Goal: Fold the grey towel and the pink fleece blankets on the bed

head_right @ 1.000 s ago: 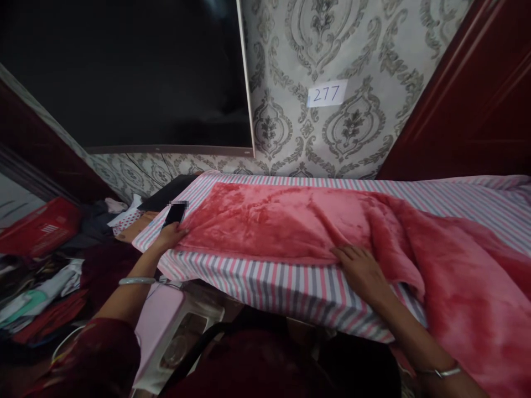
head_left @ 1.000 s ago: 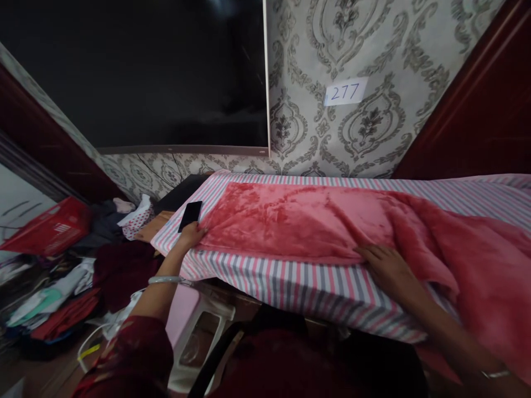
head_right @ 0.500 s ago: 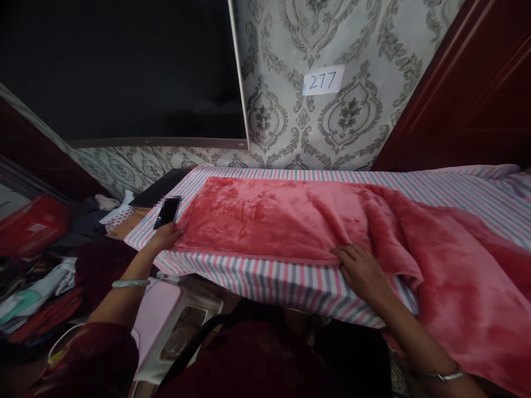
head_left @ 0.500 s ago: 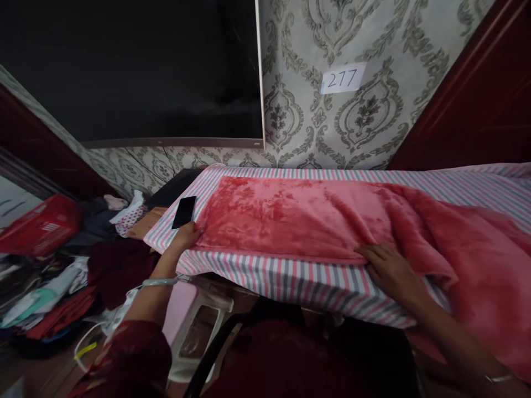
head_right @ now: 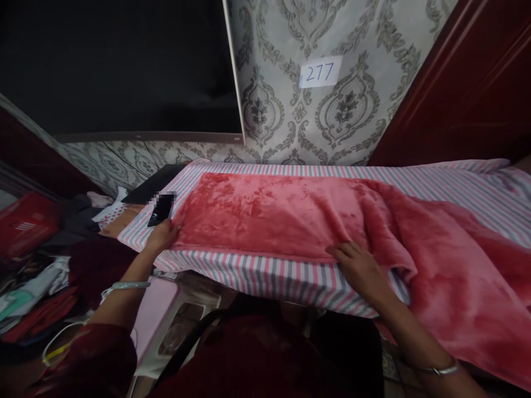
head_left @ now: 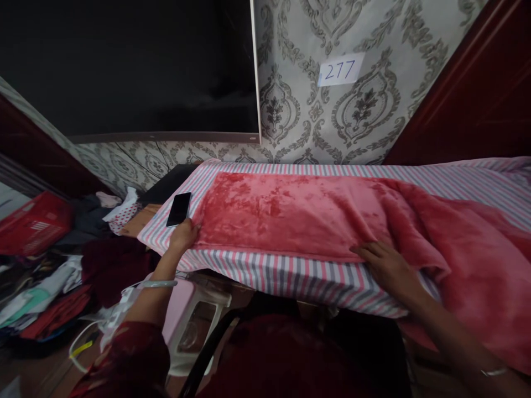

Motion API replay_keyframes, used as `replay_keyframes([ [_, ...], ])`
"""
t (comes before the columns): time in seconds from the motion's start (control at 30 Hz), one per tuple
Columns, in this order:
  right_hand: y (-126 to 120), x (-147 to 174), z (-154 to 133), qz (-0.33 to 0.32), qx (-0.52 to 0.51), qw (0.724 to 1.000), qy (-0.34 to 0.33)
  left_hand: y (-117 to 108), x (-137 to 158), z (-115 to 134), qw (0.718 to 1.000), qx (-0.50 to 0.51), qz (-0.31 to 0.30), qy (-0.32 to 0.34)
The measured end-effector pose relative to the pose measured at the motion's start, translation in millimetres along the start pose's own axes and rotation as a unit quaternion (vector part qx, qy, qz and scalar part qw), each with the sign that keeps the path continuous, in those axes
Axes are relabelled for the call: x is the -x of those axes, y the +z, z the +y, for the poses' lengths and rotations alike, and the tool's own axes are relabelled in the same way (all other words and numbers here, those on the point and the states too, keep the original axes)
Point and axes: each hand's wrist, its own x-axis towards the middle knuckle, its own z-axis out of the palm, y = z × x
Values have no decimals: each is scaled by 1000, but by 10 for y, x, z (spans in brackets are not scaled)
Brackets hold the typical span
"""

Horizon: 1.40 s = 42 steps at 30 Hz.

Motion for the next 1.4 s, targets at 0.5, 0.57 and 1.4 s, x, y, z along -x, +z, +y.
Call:
replay_keyframes([
  [0.5,185,-512,-441,-31,-103,994,-1,229,505,357,886,46,87,454],
  [0.57,259,-504,-440,-23,-109,994,16,259,506,350,883,51,97,456],
  [1.4,934,-1424,-855,-222,-167,959,-51,169,-233,364,959,116,82,244],
])
